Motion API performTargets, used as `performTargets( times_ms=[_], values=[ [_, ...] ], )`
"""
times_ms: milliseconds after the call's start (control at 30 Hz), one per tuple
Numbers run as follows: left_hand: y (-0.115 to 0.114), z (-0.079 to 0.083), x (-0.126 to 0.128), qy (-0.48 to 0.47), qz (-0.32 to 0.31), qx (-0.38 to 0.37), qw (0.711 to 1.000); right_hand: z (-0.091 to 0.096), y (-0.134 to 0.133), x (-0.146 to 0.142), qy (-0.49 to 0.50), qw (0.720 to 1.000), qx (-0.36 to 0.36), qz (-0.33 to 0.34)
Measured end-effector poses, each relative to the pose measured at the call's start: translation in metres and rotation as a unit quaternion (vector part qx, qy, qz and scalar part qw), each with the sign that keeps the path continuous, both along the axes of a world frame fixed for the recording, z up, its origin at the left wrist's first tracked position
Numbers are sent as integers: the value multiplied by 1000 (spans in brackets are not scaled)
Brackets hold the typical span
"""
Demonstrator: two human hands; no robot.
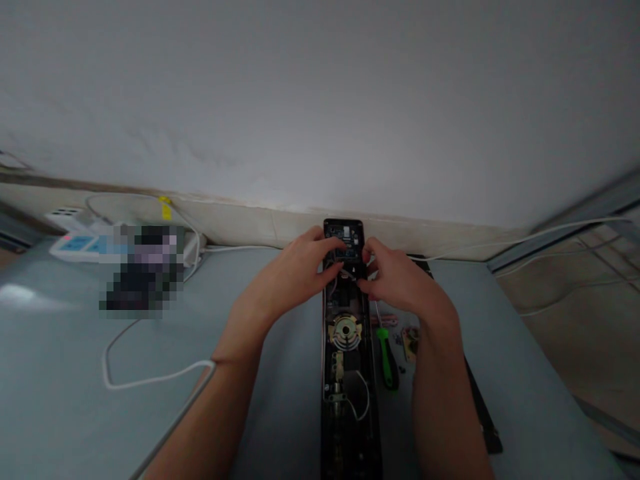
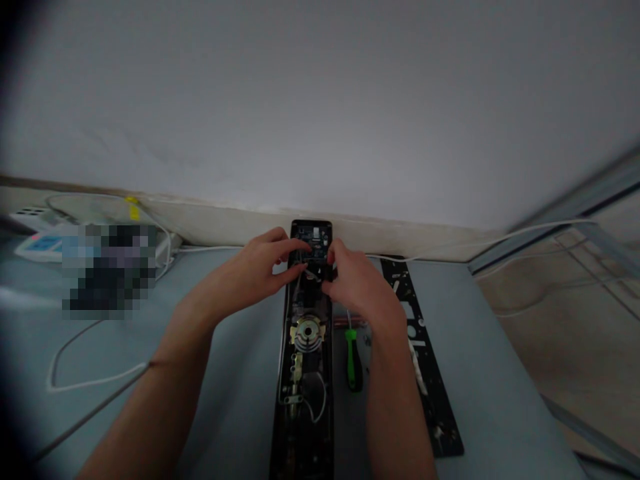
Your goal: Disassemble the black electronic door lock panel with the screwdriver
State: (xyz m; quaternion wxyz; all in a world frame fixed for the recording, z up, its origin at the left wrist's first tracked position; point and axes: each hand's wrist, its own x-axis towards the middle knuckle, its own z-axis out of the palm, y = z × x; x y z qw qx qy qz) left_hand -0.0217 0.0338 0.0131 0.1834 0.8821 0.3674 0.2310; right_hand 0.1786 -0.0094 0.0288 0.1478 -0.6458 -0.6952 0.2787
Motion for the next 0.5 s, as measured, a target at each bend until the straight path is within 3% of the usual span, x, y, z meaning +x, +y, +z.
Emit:
performTargets(
  times_ms=[500],
  values=[
    [5, -4, 4, -14, -26, -14, 999, -10, 12, 0, 17, 1000, -5, -23]
  ],
)
